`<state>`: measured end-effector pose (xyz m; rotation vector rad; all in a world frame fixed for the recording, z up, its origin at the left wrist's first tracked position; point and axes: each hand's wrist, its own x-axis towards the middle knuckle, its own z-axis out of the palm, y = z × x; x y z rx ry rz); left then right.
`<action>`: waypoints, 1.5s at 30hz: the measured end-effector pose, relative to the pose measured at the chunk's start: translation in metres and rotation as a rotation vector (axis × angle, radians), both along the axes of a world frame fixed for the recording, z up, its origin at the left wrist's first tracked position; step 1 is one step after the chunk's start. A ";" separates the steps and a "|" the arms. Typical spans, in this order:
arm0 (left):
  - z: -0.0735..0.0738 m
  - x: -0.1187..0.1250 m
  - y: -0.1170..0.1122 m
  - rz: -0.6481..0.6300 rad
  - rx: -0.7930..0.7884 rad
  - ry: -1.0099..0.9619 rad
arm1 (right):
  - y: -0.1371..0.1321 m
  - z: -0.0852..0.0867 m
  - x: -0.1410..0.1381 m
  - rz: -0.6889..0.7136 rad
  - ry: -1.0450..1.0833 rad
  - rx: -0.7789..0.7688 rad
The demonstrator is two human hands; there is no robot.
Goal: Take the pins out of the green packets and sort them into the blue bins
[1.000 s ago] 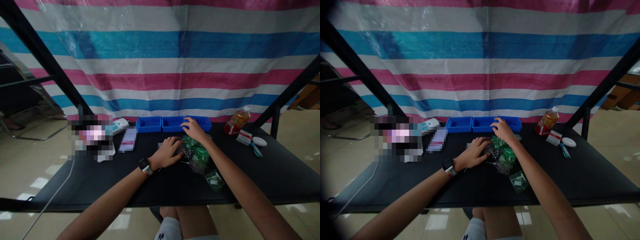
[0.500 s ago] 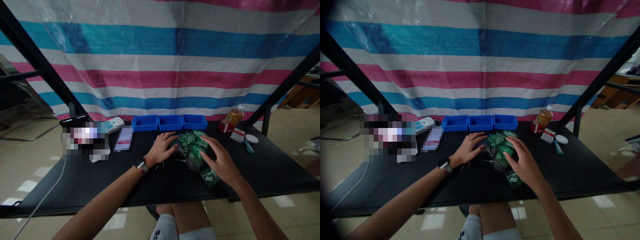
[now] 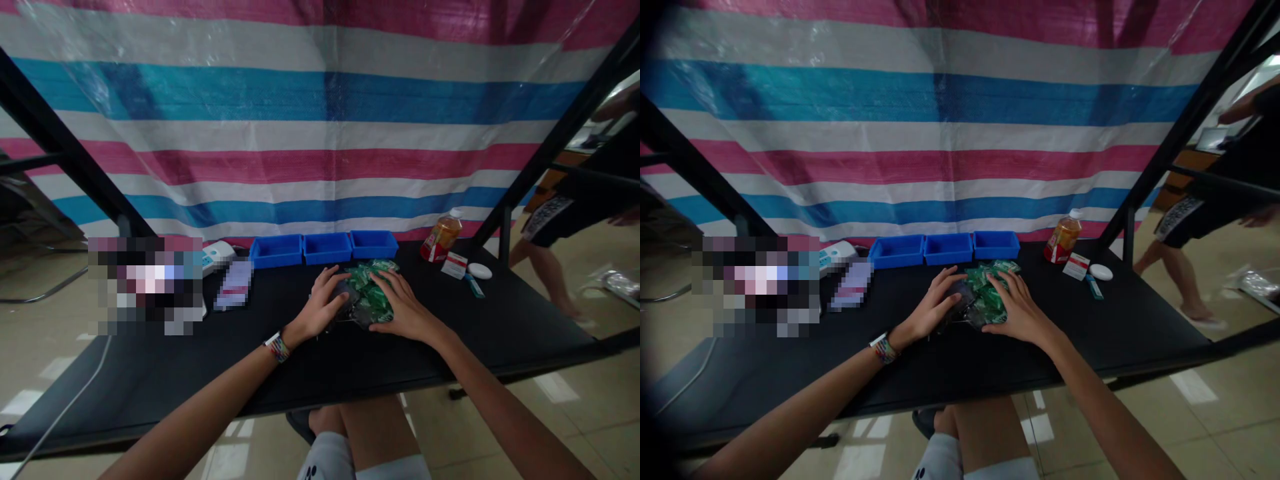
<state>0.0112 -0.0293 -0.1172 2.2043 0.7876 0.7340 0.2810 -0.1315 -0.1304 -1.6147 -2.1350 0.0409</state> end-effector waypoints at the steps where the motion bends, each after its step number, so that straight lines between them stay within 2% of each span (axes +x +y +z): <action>1: -0.001 0.002 -0.003 0.005 0.000 -0.015 | 0.008 0.002 0.000 0.017 0.029 -0.007; 6: -0.002 0.006 -0.007 0.021 0.023 -0.042 | 0.029 0.009 -0.010 0.105 0.072 0.043; 12: 0.000 0.006 -0.010 0.026 0.076 -0.117 | 0.024 0.009 -0.036 0.145 0.054 0.102; 15: 0.007 0.006 -0.010 0.042 0.059 -0.199 | 0.025 0.010 -0.038 0.195 0.053 0.097; 18: 0.018 -0.002 0.002 0.055 0.040 -0.299 | 0.025 0.014 -0.031 0.231 0.085 0.088; 20: 0.024 -0.012 0.015 0.038 0.034 -0.297 | 0.021 0.018 -0.026 0.238 0.095 0.075; 22: 0.029 -0.024 0.030 -0.014 0.063 -0.194 | 0.014 0.021 -0.025 0.230 0.078 0.049; 24: 0.031 -0.034 0.043 -0.084 0.179 -0.064 | 0.004 0.023 -0.027 0.216 0.050 0.014; 27: 0.028 -0.036 0.053 -0.198 0.340 0.103 | -0.005 0.021 -0.039 0.213 0.020 -0.022; 31: 0.014 -0.022 0.052 -0.237 0.384 0.251 | -0.005 0.012 -0.063 0.178 -0.013 0.037; 38: 0.002 -0.007 0.035 -0.074 0.352 0.266 | -0.015 -0.007 -0.126 -0.023 0.014 0.139; 41: -0.001 -0.007 0.029 -0.018 0.340 0.213 | -0.022 -0.008 -0.151 -0.092 -0.017 0.120; 45: -0.006 -0.009 0.025 0.055 0.272 0.095 | -0.019 -0.006 -0.173 -0.205 -0.033 0.075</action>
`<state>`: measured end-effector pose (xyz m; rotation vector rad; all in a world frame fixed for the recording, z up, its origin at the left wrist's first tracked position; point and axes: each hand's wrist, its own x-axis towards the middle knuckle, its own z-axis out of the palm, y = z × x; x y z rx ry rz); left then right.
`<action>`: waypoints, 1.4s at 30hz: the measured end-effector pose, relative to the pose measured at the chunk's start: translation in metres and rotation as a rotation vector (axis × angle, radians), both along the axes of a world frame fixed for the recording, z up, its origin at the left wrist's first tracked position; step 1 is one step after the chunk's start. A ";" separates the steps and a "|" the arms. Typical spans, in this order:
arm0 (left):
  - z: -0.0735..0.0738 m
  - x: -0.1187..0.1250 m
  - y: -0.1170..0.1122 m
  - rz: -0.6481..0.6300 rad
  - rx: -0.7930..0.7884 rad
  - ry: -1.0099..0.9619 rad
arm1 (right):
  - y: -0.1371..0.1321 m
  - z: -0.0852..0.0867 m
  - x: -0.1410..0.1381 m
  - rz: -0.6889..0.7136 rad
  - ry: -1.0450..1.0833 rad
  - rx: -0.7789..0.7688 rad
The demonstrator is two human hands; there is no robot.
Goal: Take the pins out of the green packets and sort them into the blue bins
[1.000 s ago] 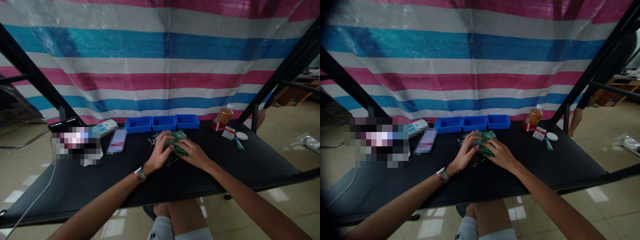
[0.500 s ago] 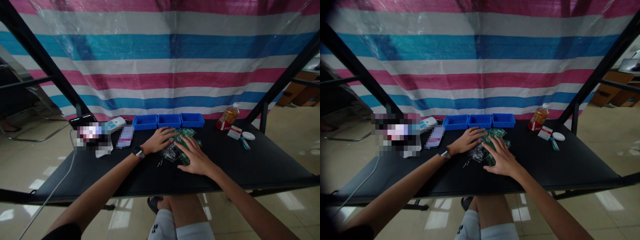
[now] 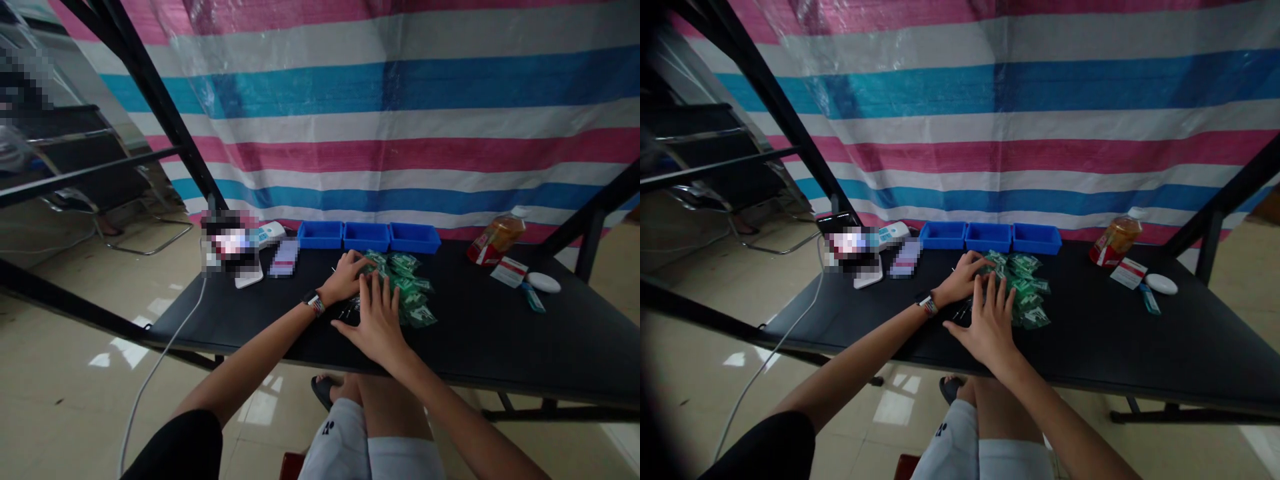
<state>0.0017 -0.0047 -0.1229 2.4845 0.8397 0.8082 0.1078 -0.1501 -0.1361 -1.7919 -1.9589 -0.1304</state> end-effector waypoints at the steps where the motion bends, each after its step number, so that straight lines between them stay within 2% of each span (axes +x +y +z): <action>1: -0.001 -0.001 -0.001 0.022 -0.029 -0.038 | 0.002 0.001 -0.003 -0.015 0.004 -0.006; 4: -0.003 -0.005 -0.007 0.102 -0.099 -0.118 | 0.005 0.003 -0.004 -0.003 0.002 -0.012; 6: -0.003 -0.009 -0.012 0.159 -0.104 -0.116 | 0.004 0.005 0.004 0.058 -0.004 -0.017; 10: -0.003 -0.021 -0.026 0.252 -0.051 -0.055 | 0.007 0.008 0.036 0.238 0.029 -0.021; 14: -0.001 -0.028 -0.040 0.296 -0.025 0.005 | 0.019 0.008 0.071 0.405 0.071 -0.001; 19: 0.004 -0.030 -0.049 0.322 0.010 0.031 | 0.030 0.011 0.101 0.442 0.086 0.067; 22: 0.017 -0.039 -0.046 0.225 0.067 0.054 | 0.030 0.020 0.121 0.446 0.176 0.068; 25: 0.034 -0.056 -0.041 -0.003 0.166 0.181 | 0.038 0.025 0.149 0.358 0.297 0.078; 27: 0.039 -0.066 -0.041 -0.130 0.187 0.283 | 0.051 0.020 0.168 0.258 0.313 0.075; 30: 0.035 -0.070 -0.048 -0.224 0.214 0.388 | 0.074 0.003 0.184 0.195 0.283 -0.006; 33: 0.025 -0.057 -0.061 -0.263 0.251 0.440 | 0.088 -0.011 0.179 0.273 0.293 -0.079; 35: 0.021 -0.042 -0.070 -0.270 0.270 0.450 | 0.091 -0.015 0.167 0.349 0.305 -0.089; 42: 0.022 0.007 -0.084 -0.240 0.375 0.339 | 0.098 0.003 0.134 0.568 0.326 -0.002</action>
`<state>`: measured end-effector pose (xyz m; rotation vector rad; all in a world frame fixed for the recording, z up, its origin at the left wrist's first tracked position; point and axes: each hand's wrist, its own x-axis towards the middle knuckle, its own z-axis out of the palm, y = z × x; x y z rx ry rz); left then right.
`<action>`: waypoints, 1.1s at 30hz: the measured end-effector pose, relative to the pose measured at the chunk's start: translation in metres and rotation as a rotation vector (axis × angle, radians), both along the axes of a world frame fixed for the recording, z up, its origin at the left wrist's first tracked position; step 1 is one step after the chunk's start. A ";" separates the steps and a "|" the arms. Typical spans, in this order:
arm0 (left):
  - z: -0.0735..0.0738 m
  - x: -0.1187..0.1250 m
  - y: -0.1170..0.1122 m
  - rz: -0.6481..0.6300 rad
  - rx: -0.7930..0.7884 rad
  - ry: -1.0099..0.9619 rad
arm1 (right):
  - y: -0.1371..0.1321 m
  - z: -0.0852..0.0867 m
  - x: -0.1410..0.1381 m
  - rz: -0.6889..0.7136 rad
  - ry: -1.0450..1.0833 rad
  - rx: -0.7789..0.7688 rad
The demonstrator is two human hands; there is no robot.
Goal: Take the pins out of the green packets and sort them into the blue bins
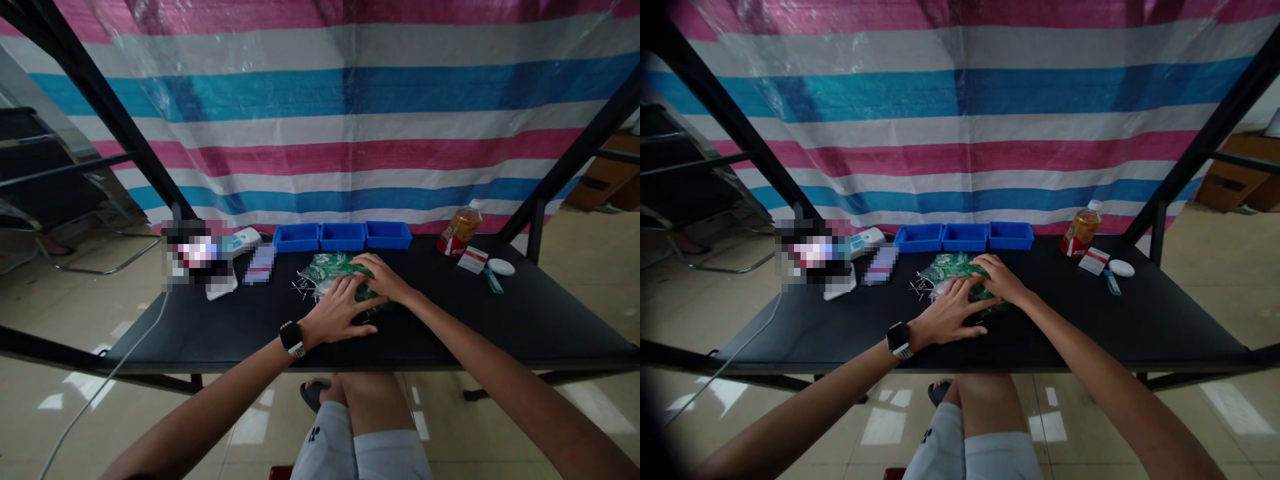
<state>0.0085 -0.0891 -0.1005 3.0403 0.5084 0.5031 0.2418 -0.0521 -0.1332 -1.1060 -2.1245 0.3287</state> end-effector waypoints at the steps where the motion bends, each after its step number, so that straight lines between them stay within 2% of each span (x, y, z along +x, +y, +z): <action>1: 0.001 0.004 0.000 -0.013 0.017 -0.014 | 0.002 0.003 -0.002 0.026 -0.006 0.009; 6: 0.001 0.026 0.005 -0.179 0.129 -0.017 | 0.020 0.009 -0.017 0.178 -0.064 -0.010; 9: -0.001 0.043 0.009 -0.253 0.199 0.013 | 0.035 0.015 -0.028 0.262 -0.207 0.031; 11: 0.003 0.053 0.009 -0.251 0.221 0.021 | 0.042 0.023 -0.033 0.289 -0.304 0.075; 13: 0.011 0.052 0.007 -0.186 0.202 -0.011 | 0.042 0.033 -0.032 0.252 -0.338 0.104; 16: 0.026 0.023 0.010 0.064 0.109 -0.117 | 0.017 0.049 -0.020 0.088 -0.244 0.094; 19: 0.031 -0.033 0.031 0.329 -0.037 -0.280 | -0.032 0.052 -0.006 -0.138 -0.064 0.050; 21: 0.026 -0.070 0.050 0.374 -0.131 -0.291 | -0.067 0.045 -0.002 -0.187 -0.054 0.023; 24: 0.009 -0.105 0.071 0.334 -0.205 -0.122 | -0.102 0.027 -0.006 -0.126 -0.220 -0.020; 27: -0.006 -0.111 0.073 0.351 -0.223 -0.002 | -0.106 0.013 -0.015 -0.083 -0.330 -0.036; 30: -0.013 -0.103 0.059 0.386 -0.215 0.016 | -0.088 0.007 -0.019 -0.056 -0.336 -0.035; 33: -0.017 -0.094 0.042 0.463 -0.214 -0.049 | -0.063 0.010 -0.020 -0.019 -0.288 -0.010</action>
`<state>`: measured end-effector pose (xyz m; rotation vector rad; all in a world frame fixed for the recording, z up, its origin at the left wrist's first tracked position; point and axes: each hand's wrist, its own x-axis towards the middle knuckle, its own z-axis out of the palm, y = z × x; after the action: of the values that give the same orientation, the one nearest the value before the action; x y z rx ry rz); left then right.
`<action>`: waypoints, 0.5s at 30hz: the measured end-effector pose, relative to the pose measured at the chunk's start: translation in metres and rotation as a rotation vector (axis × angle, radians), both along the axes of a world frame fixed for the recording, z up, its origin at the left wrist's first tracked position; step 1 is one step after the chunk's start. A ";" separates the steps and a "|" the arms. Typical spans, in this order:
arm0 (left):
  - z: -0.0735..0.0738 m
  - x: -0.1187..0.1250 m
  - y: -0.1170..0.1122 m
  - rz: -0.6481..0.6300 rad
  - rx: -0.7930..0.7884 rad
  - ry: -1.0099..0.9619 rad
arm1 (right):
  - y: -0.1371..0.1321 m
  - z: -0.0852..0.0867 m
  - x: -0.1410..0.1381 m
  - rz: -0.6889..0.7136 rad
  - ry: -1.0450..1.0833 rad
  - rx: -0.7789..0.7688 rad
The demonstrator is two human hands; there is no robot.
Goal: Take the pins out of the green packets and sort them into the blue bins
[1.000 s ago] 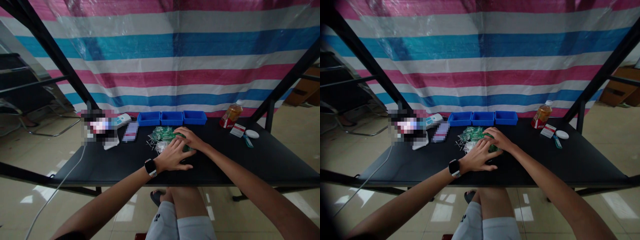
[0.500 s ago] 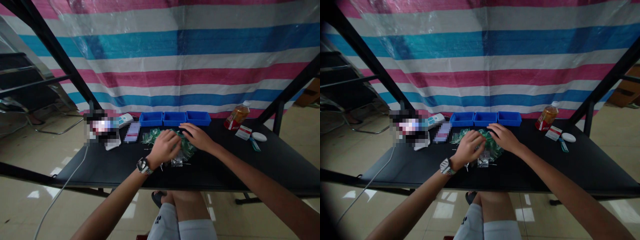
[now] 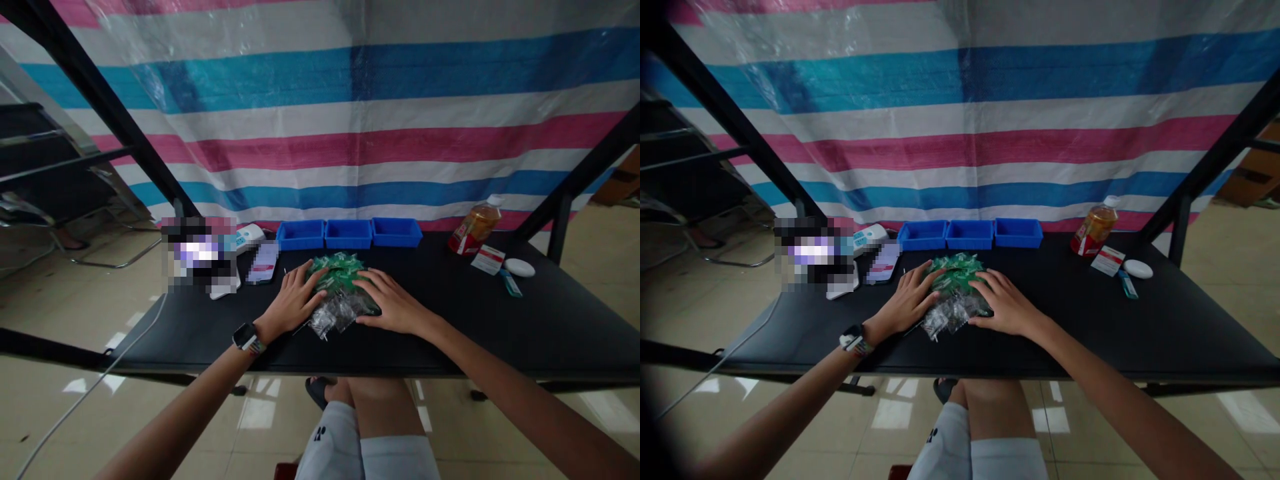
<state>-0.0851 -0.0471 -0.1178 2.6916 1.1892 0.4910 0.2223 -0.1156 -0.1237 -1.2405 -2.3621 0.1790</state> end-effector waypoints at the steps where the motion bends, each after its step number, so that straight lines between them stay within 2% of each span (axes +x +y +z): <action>1: -0.002 0.003 -0.006 0.027 0.004 -0.027 | 0.008 0.002 0.000 0.009 0.015 0.008; 5: -0.010 0.021 -0.027 0.146 0.050 -0.080 | 0.031 0.005 -0.004 0.017 0.038 0.028; 9: -0.015 0.053 -0.042 0.280 0.102 -0.096 | 0.047 0.001 -0.016 0.015 0.079 0.043; 15: -0.011 0.107 -0.041 0.434 0.182 -0.177 | 0.060 -0.006 -0.023 0.017 0.161 0.032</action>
<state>0.0217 -0.0885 -0.1289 2.4536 1.7525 0.9160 0.1997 -0.0560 -0.1295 -1.1469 -2.2296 0.2369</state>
